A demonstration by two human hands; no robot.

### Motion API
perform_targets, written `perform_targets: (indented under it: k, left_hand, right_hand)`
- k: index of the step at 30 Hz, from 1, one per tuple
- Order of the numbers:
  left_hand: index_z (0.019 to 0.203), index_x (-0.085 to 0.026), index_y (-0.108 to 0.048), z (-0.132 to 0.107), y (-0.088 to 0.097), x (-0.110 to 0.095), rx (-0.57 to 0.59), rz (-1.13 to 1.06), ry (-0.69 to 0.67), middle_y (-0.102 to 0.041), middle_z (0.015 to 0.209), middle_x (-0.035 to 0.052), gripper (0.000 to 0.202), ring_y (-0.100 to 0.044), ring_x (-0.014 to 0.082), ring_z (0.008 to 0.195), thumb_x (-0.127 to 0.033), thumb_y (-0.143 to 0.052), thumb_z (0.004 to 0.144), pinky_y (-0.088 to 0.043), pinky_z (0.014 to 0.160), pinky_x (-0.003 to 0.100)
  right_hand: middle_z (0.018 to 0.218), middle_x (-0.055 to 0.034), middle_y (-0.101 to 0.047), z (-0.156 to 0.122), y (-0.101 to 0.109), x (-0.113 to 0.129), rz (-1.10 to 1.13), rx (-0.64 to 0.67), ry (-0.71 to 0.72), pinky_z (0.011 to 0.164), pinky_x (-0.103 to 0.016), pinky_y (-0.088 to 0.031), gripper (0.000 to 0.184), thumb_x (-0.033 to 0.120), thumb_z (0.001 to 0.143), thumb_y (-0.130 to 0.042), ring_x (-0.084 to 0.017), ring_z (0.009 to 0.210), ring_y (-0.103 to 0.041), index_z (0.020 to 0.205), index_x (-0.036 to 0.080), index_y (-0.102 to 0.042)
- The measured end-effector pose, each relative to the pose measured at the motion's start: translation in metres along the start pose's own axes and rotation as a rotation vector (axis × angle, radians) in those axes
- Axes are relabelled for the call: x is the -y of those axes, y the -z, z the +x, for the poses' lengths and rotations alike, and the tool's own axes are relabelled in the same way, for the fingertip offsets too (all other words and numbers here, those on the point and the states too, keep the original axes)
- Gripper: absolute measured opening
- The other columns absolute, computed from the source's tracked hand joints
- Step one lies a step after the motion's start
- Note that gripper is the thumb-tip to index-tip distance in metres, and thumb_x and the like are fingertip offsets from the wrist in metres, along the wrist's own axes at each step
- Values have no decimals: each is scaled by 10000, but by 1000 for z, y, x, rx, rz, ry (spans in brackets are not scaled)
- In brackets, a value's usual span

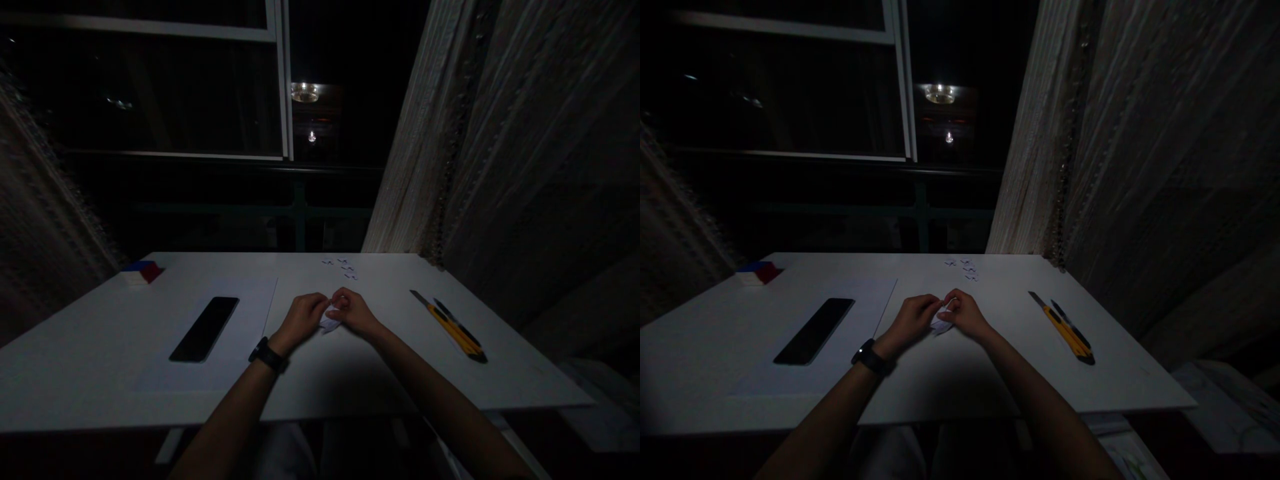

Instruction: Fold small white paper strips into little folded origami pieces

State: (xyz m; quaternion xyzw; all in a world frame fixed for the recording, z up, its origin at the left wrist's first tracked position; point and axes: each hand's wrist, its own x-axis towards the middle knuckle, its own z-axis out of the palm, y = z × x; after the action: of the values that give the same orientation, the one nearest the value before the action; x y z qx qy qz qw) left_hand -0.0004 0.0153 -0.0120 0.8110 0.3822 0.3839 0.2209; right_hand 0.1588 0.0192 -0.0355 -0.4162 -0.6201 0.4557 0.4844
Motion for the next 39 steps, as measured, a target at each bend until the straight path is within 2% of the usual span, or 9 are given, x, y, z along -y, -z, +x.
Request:
perform_targets:
  k: [6, 12, 16, 25, 31, 39]
  left_hand:
    - [819, -148, -674, 1, -1, 3, -15, -105, 75, -675, 772, 56, 227, -595, 157, 706, -323, -546, 752, -431, 639, 237]
    - [797, -148, -690, 3, -3, 7, -51, -217, 95, -690, 779, 60, 160, -617, 170, 724, -243, -610, 695, -462, 675, 253]
    - [759, -155, -699, 2, -3, 7, -33, -198, 101, -693, 773, 61, 161, -620, 178, 734, -273, -601, 707, -462, 698, 266]
    - [766, -169, -708, 2, -1, 5, -43, -132, 75, -697, 764, 50, 193, -622, 162, 703, -294, -564, 744, -441, 653, 239]
    - [757, -161, -708, 2, 0, 6, -30, -174, 55, -696, 775, 59, 183, -624, 165, 721, -285, -575, 738, -450, 677, 244]
    - [790, -171, -702, 1, 0, 3, -62, -41, -20, -692, 790, 58, 179, -619, 157, 739, -225, -532, 779, -448, 689, 251]
  right_hand:
    - [532, 79, -485, 1, 1, 0, -3, 9, 12, 458, -202, -336, 307, 245, 532, -711, -79, 468, -448, 720, 191, -474]
    - [528, 82, -491, 0, 2, 3, 11, 16, 25, 471, -207, -347, 322, 240, 521, -719, -80, 466, -455, 723, 193, -472]
    - [513, 84, -488, -1, 2, 6, -7, 19, 17, 462, -207, -345, 335, 251, 506, -730, -83, 459, -455, 712, 195, -471]
    - [525, 80, -499, -2, 2, 9, -21, 41, 27, 469, -208, -347, 338, 245, 510, -738, -83, 466, -459, 719, 192, -479]
    - [512, 84, -510, -1, 5, 8, 42, 49, 5, 482, -220, -367, 367, 255, 499, -752, -90, 461, -475, 736, 197, -478]
    - [511, 76, -520, -1, 7, 8, 64, 13, 12, 469, -215, -369, 385, 260, 477, -765, -85, 453, -481, 742, 179, -498]
